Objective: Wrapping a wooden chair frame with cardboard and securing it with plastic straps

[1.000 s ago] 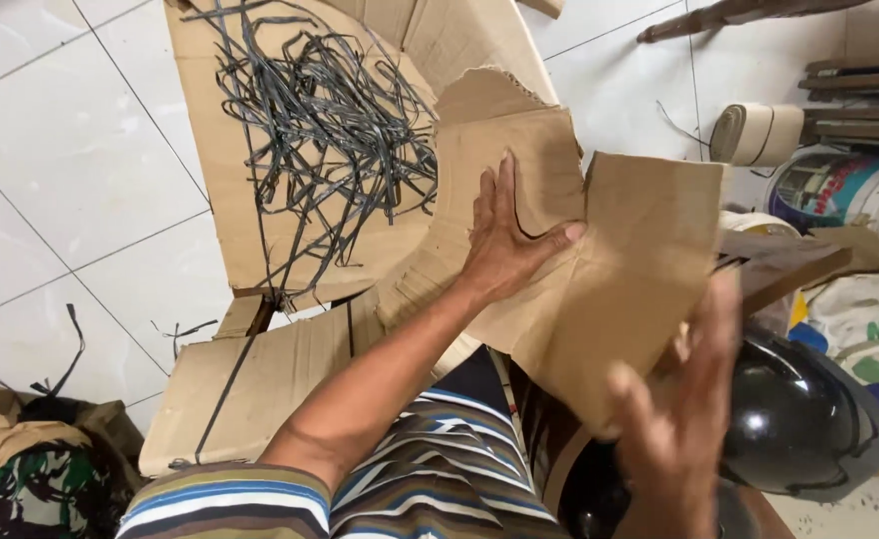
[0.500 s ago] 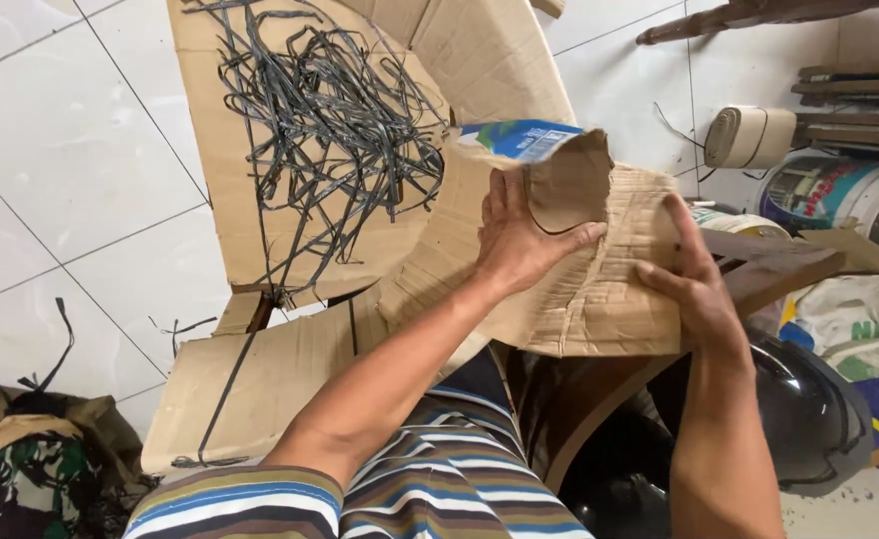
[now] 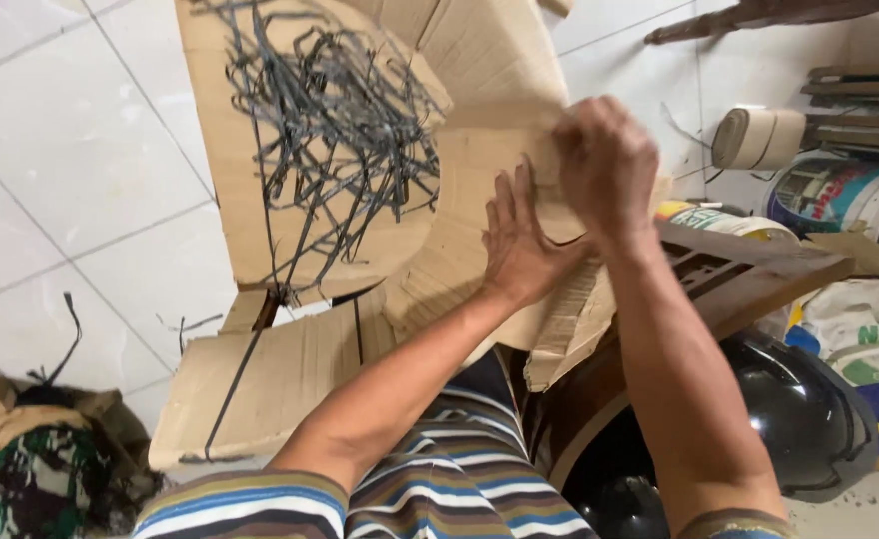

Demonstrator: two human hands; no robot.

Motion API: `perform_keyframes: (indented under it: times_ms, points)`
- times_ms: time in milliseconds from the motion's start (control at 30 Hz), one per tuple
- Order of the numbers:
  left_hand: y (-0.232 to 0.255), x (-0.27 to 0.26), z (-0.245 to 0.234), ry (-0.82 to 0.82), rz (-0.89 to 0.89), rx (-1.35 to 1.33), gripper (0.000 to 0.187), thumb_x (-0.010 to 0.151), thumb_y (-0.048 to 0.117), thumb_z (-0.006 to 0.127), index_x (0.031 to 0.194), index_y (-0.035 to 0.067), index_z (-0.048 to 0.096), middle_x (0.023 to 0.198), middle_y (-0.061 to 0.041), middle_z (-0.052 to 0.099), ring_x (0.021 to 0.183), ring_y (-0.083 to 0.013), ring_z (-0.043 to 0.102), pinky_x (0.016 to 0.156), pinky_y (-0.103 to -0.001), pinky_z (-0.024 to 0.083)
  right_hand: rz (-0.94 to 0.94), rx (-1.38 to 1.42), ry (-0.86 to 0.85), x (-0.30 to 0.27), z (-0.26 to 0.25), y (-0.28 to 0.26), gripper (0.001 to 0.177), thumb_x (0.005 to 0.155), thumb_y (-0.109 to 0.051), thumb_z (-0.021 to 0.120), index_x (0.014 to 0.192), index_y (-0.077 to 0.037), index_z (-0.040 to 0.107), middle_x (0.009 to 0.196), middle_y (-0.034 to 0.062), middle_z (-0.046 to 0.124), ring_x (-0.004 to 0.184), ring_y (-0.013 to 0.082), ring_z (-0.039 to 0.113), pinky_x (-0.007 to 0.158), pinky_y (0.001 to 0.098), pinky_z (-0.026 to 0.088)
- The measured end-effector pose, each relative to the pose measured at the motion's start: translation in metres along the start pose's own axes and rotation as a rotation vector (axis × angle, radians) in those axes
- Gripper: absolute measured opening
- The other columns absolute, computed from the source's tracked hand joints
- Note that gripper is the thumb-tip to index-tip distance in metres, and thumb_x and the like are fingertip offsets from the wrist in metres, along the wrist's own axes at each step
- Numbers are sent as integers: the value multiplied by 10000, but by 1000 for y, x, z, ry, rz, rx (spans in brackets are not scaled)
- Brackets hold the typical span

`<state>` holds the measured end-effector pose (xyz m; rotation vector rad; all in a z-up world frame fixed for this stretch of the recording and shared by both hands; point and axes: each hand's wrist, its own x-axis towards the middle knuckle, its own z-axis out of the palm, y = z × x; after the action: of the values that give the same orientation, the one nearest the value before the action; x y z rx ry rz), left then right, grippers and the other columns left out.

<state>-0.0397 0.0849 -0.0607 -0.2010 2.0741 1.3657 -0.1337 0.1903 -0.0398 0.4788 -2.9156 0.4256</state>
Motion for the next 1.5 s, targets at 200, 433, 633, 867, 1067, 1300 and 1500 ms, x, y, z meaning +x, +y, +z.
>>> perform_keyframes:
  times_ms: [200,433,633,867,1067,1300,1500]
  points:
    - [-4,0,2,104,47,-2,1450,618,811,680,1623,19,-3,1627,-427,46,1485,-620,137,1127,-712,231,452,500,-213,19,-14,-1,569,1102,-538,590,791,-90,427,702,-18,432,614,110,383,522,310,379]
    - [-23,-16,-10,-25,237,-9,1493,648,695,819,1600,-30,-73,1659,-381,-33,1575,-473,-11,1279,-548,27,433,731,-143,6,9,16,462,1144,-383,562,806,-81,473,688,-9,434,611,100,349,541,285,356]
    - [-19,-22,6,204,306,13,1176,783,182,836,1591,-60,16,1635,-384,146,1571,-475,132,1301,-548,134,361,46,66,-19,15,3,204,1111,-318,530,1193,-168,419,903,20,428,782,183,492,639,353,518]
    - [-32,-20,37,97,54,-133,867,832,157,709,1570,-17,290,1595,-342,309,1458,-546,333,1243,-561,280,959,415,-346,-37,-17,-101,1135,858,-414,838,1637,-213,38,1484,327,414,1373,572,358,1096,727,298]
    - [-11,-29,-8,-32,-11,51,954,803,238,778,1613,132,284,1680,-161,125,1514,-485,218,1194,-607,293,1026,358,-262,-54,9,-84,668,796,-324,797,1333,-199,420,1074,219,714,1102,455,675,910,577,516]
    - [-42,-59,2,-159,-54,84,1015,755,328,773,1592,51,270,1640,-266,225,1450,-632,232,1139,-723,289,887,191,-176,-74,29,-58,390,918,-251,708,1190,-180,438,845,252,664,920,517,684,743,601,497]
    - [-40,-51,-13,-153,34,55,997,766,321,698,1603,66,220,1673,-213,240,1515,-512,244,1225,-586,272,976,218,-98,-43,7,-115,799,917,-227,769,1527,-268,254,1166,320,683,1154,535,646,950,614,529]
